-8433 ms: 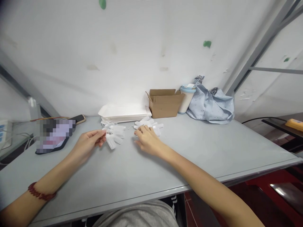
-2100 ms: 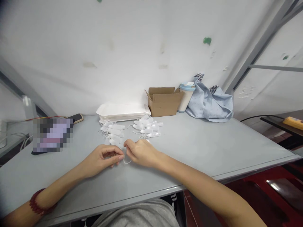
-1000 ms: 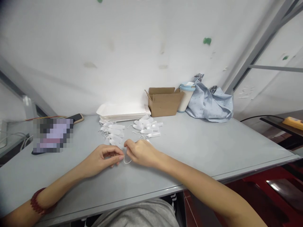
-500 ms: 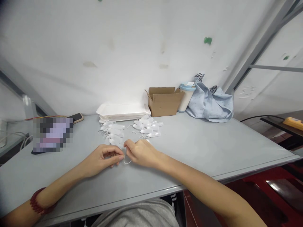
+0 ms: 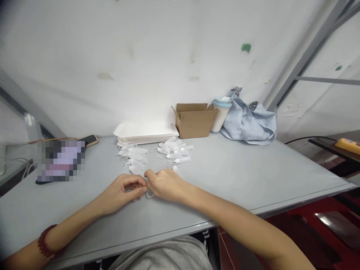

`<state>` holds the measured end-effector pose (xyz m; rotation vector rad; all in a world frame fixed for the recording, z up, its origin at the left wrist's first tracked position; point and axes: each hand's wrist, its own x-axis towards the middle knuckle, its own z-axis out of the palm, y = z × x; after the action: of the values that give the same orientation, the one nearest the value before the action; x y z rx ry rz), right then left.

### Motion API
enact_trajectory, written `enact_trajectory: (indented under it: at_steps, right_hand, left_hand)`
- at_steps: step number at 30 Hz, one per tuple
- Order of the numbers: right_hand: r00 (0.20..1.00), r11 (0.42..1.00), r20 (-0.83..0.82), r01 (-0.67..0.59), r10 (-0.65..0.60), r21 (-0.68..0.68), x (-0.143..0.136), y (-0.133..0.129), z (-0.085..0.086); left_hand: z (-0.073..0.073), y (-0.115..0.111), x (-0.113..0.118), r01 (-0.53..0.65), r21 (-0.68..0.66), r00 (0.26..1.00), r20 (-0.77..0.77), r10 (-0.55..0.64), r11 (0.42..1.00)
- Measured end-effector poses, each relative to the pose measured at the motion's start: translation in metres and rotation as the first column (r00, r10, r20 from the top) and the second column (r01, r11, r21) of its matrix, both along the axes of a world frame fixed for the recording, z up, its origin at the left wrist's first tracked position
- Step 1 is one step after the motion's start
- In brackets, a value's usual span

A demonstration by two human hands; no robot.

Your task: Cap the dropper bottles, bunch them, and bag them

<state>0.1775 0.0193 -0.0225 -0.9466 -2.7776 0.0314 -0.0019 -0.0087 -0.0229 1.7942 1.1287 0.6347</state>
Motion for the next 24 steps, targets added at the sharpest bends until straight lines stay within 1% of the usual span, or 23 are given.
enact_trajectory:
  at_steps: [5,8,11,15,19,22,24]
  right_hand:
    - [0.995,1.000,0.096,0.006,-0.006,-0.002,-0.002,-0.004,0.001]
    - [0.995,1.000,0.104,0.001,-0.002,0.009,-0.003,-0.004,-0.001]
    - [0.997,1.000,0.075,-0.005,0.003,0.025,-0.004,-0.002,-0.003]
    - [0.998,1.000,-0.060,0.010,-0.010,0.002,-0.002,0.002,-0.001]
    - [0.976,0.998,-0.215,0.032,-0.044,-0.057,0.006,0.009,0.004]
    - [0.947,0.998,-0.316,0.040,-0.054,-0.050,0.013,0.018,0.006]
    - [0.931,1.000,-0.364,0.018,-0.026,-0.026,0.015,0.023,0.005]
  left_hand:
    - [-0.003,-0.001,0.001,0.015,-0.006,1.000,0.016,-0.015,1.000]
    - [-0.004,-0.002,0.002,0.023,-0.014,0.999,0.035,-0.022,1.000]
    - [-0.003,-0.001,0.002,0.018,-0.008,0.999,0.046,-0.018,1.000]
    - [0.002,0.003,-0.002,-0.033,0.012,0.999,0.043,0.032,0.999]
    - [0.010,0.011,-0.013,-0.154,0.050,0.988,0.040,0.152,0.987]
    - [0.014,0.016,-0.023,-0.249,0.082,0.967,0.065,0.244,0.965]
    - [0.016,0.017,-0.027,-0.289,0.085,0.956,0.085,0.282,0.954]
